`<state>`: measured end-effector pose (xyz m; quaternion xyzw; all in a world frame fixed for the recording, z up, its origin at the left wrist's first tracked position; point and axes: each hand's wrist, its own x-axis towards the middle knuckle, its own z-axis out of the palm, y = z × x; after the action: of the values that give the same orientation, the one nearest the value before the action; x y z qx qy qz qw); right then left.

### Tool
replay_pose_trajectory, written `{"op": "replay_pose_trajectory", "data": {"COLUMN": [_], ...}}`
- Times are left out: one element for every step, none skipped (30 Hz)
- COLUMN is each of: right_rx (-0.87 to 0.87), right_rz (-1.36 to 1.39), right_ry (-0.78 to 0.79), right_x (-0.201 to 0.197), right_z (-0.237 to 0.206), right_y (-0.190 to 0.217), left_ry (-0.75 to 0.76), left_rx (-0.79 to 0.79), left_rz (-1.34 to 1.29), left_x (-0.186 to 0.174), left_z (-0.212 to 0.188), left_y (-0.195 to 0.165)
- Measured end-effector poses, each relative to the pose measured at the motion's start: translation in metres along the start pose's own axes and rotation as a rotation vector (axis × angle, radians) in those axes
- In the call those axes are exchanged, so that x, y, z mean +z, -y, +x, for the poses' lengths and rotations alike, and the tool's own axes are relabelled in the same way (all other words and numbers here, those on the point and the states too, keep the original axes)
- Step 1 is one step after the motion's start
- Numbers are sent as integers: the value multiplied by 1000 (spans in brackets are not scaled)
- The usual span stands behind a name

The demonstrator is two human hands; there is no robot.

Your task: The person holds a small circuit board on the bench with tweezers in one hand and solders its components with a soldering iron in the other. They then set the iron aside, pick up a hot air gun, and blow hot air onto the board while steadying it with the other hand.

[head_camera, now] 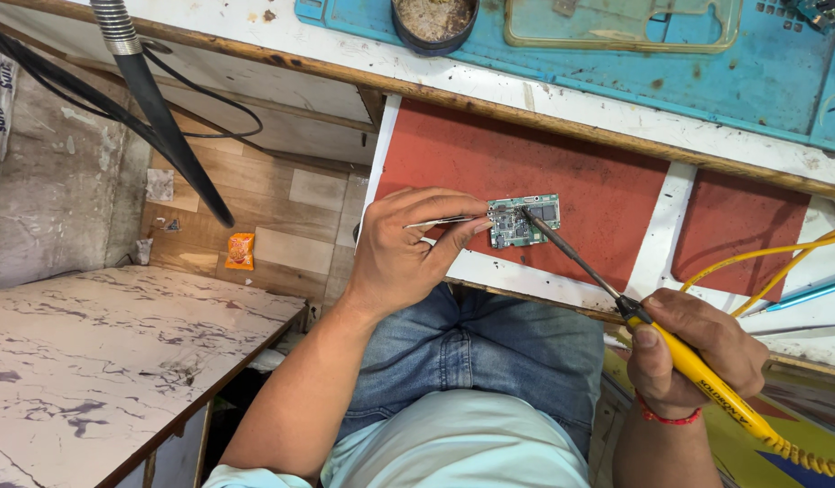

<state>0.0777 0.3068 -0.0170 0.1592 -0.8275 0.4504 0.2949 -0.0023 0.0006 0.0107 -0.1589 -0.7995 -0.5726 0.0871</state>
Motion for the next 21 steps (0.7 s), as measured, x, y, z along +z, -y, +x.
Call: {"op": "replay_pose_trajectory", "data": {"right_rx": [-2,3,7,12,16,26,35,51,52,54,42,35,29,28,21,14,3,-5,-12,-16,-19], "right_rz": [2,10,7,3,-11,-11,-11,4,5,6,-7,-12,-16,-11,-8,-6,-10,-15,-19,-22,-16], "right_ry": [-4,-11,-16,-20,-20,-11,-1,17,23,29,22,20,17,17,9,0,-19,-24,-29,-21,-23], "right_x": [1,2,1,1,1,0,0,-1,-1,-2,-2,-2,-2,-2,-1,-1,1,1,1,1,2], "right_z": [1,1,2,2,2,2,1,0,0,-1,-1,-1,-2,-1,-1,-1,-1,-1,-1,-2,-2], "right_y": [0,0,0,1,1,2,3,5,5,5,4,4,3,2,0,-1,-2,-3,-3,-2,-3], "left_ry": [1,2,5,4,4,3,1,-1,-3,-3,-3,-3,-3,-3,-5,-5,-4,-2,2,6,8], "left_rx": [-8,-15,-21,-16,-11,-6,-5,-4,-3,0,2,4,3,3,2,-3,-7,-12,-26,-40,-54], "left_rz": [-6,-13,-20,-13,-6,1,-1,-3,-5,-8,-11,-14,-8,-1,6,18,28,37,20,3,-12], "left_x": [0,0,1,0,0,0,0,0,0,0,0,0,1,1,1,1,1,1,1,2,2], "left_z": [0,0,0,0,0,0,0,0,0,0,0,1,1,1,2,2,2,3,3,4,4], "left_y": [0,0,0,0,0,0,0,0,0,0,0,0,-1,-1,-2,-2,-3,-4,-5,-5,-5]}}
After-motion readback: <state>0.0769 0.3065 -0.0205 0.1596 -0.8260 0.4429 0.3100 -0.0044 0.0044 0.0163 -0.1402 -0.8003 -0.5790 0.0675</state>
